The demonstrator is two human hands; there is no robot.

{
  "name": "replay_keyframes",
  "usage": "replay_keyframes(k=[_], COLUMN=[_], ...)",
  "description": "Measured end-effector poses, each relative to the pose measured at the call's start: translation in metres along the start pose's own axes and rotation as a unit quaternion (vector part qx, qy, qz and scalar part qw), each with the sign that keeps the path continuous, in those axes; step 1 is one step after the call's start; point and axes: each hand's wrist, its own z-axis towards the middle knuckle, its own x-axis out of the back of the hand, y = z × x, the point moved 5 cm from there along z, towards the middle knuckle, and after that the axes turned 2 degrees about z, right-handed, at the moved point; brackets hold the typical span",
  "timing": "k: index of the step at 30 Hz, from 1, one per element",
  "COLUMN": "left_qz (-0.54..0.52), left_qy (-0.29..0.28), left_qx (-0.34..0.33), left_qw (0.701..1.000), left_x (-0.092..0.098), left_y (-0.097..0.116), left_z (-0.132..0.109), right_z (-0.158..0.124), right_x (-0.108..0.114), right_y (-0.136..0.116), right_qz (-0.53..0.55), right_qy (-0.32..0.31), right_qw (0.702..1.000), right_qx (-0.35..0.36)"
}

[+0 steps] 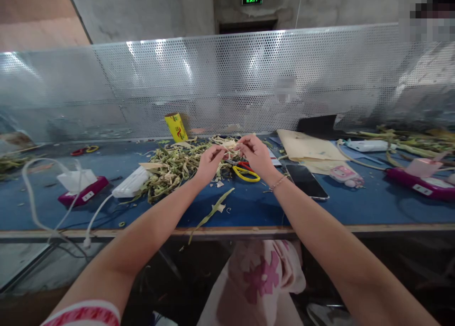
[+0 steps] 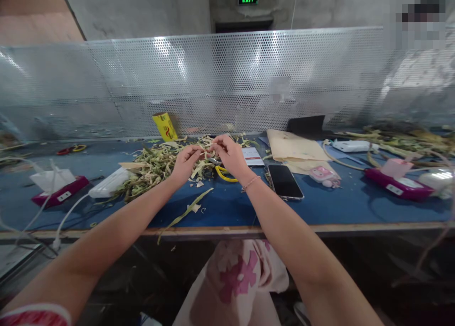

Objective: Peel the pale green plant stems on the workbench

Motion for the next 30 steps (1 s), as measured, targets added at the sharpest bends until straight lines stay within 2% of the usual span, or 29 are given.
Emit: replay_keyframes(k=[5,12,18,30], left_qz=[-0.01,-0.022,-0.111,-0.166], left_qy=[-0.02,-0.022,-0.04,-0.045], left_qx=[-0.002,0.018,0.04,0.096], left_qw=[1.0,0.999,0.992,0.98], left_x=[-0.002,-0.002,-0.003,-0.009], left_y=[0.001,-0.001,-0.012,-0.01], left_z=[-0.002,-0.001,0.0,-0.001], right_z=[0.002,0.002,0.0,0.0], right_x=[0.001,-0.005,-0.011,-0.01], right_y=[0.0,0.0,-0.004,0.003], right_qz=[-0.057,-0.048,-0.037,-0.001], right_qy=[0.005,-0.041,-0.079,-0.078], right_qw=[0.998,0.997,0.996,0.997], right_qx=[0.017,0.033,0.029,-0.003])
